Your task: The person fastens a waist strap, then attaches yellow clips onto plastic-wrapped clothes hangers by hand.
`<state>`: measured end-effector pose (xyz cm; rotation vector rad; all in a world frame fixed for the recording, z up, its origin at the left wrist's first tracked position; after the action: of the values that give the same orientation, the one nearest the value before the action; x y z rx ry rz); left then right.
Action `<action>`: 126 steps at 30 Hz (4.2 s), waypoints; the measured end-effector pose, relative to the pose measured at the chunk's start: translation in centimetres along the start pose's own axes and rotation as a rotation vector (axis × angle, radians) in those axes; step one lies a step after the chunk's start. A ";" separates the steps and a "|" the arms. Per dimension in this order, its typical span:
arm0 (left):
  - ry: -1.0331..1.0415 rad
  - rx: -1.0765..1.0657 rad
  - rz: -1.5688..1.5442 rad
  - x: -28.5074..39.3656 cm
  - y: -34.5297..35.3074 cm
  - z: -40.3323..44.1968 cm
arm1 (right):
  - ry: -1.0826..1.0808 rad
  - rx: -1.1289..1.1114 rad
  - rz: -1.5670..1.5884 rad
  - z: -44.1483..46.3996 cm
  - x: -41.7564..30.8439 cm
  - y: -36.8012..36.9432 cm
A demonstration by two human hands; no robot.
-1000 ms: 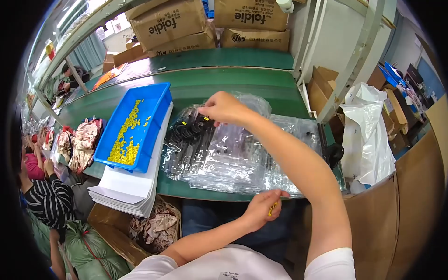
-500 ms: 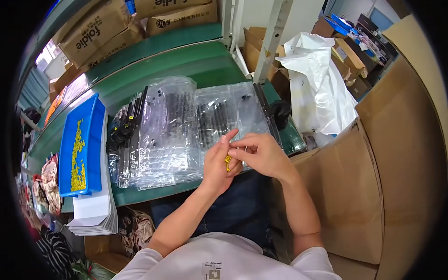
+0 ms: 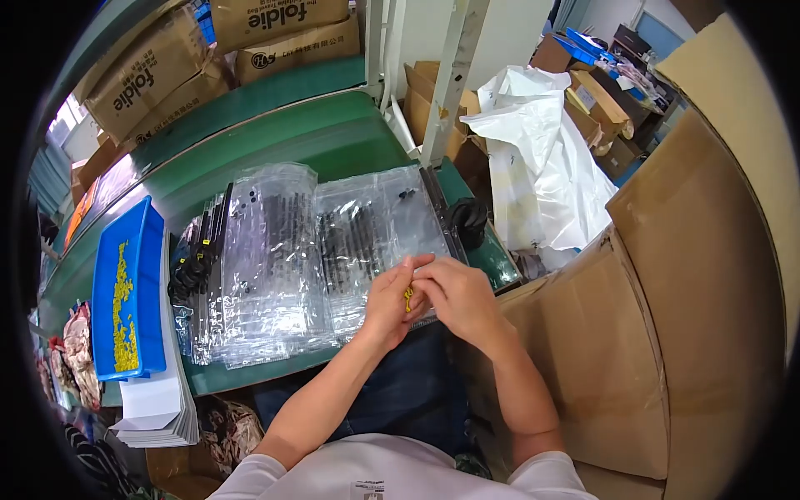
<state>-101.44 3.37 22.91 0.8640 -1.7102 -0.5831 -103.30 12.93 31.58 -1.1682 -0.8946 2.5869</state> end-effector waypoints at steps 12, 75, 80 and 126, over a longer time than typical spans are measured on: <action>0.821 0.232 1.141 -0.3 2.2 12.4 | 0.517 0.378 0.125 7.9 11.6 -3.8; 0.667 0.279 1.118 -0.9 0.7 11.3 | -0.464 -0.682 -1.161 12.9 7.5 4.3; 0.796 0.249 0.978 -1.4 0.5 11.8 | -0.220 -0.613 -1.102 12.9 8.9 2.8; 0.054 0.193 0.074 0.9 -1.1 -4.1 | 0.219 -0.102 0.290 -2.3 -0.9 3.0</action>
<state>-97.39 2.14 23.81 0.9390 -1.7611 -0.3461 -100.71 11.21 29.17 -1.6848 -0.8752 2.5801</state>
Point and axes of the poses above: each hand's wrist, its own z-axis towards the middle knuckle, its own y-axis out of the palm, x = y × z, the point moved 5 cm from there along z, towards the middle knuckle, and after that the axes turned 9 degrees about x, right-handed, at the moved point
